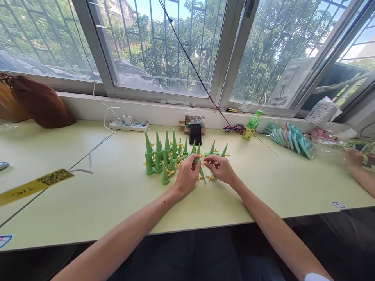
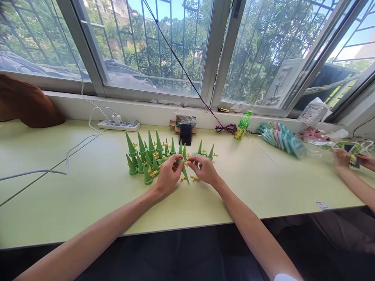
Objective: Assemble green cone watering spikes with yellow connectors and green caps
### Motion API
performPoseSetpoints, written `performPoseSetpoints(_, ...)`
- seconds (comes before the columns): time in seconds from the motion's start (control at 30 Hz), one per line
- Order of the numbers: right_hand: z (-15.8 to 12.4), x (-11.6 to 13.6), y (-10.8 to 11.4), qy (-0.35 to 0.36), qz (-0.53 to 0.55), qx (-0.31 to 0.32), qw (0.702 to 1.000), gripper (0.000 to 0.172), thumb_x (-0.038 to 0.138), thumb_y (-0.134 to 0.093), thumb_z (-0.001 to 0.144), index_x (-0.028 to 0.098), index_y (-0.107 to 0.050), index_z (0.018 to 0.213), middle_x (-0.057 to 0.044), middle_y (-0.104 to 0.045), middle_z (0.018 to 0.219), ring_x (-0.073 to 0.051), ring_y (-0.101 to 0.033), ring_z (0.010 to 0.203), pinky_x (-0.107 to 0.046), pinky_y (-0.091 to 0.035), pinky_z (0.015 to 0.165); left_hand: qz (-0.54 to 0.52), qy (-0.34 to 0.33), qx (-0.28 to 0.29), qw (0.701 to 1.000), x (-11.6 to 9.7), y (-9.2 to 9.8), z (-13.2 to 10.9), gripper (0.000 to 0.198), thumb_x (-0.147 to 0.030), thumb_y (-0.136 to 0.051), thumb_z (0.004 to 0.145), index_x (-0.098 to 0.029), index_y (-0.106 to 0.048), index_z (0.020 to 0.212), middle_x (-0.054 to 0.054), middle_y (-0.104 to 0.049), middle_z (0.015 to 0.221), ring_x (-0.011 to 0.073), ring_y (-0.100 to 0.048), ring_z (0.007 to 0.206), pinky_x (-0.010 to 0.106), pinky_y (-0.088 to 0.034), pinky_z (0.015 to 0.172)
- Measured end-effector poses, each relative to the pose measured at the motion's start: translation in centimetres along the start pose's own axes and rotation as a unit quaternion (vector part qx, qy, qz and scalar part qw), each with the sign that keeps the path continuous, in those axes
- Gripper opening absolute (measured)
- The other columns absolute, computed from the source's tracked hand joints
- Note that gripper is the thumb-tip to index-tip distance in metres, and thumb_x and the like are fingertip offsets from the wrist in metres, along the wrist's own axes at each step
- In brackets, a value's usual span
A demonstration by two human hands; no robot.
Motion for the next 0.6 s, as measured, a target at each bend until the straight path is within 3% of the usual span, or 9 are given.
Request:
performPoseSetpoints(0.37,0.00,-0.38,-0.17,-0.010,0.002,0.004,1.000,0.019,0.035,-0.058,0.093,0.019,-0.068,0.095,-0.006,-0.067,0.086,-0.016,-0.059,0.072,-0.026,-0.044,0.054,0.001,-0.019,-0.015,1.000,-0.41,0.30,0.01,0.008,-0.023,-0.055,0.093,-0.019,-0.058,0.098,0.001,-0.065,0.080,0.0109,-0.056,0.062,0.023,-0.044,0.061)
performPoseSetpoints(0.6,0.11,-0.17,-0.01,-0.003,-0.050,-0.009,0.999,0.036,0.047,-0.054,0.095,0.017,-0.065,0.077,-0.004,-0.063,0.068,-0.014,-0.052,0.061,-0.027,-0.040,0.055,0.003,-0.013,-0.014,1.000,-0.26,0.21,-0.08,0.008,-0.024,-0.055,0.093,-0.019,-0.058,0.098,0.001,-0.065,0.083,0.0106,-0.055,0.062,0.024,-0.045,0.062)
Point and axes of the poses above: each hand's wrist, its own z-axis towards the middle knuckle, its own y-axis out of the back of the hand, x = y × z, the point moved 8 cm from there along z, towards the middle knuckle
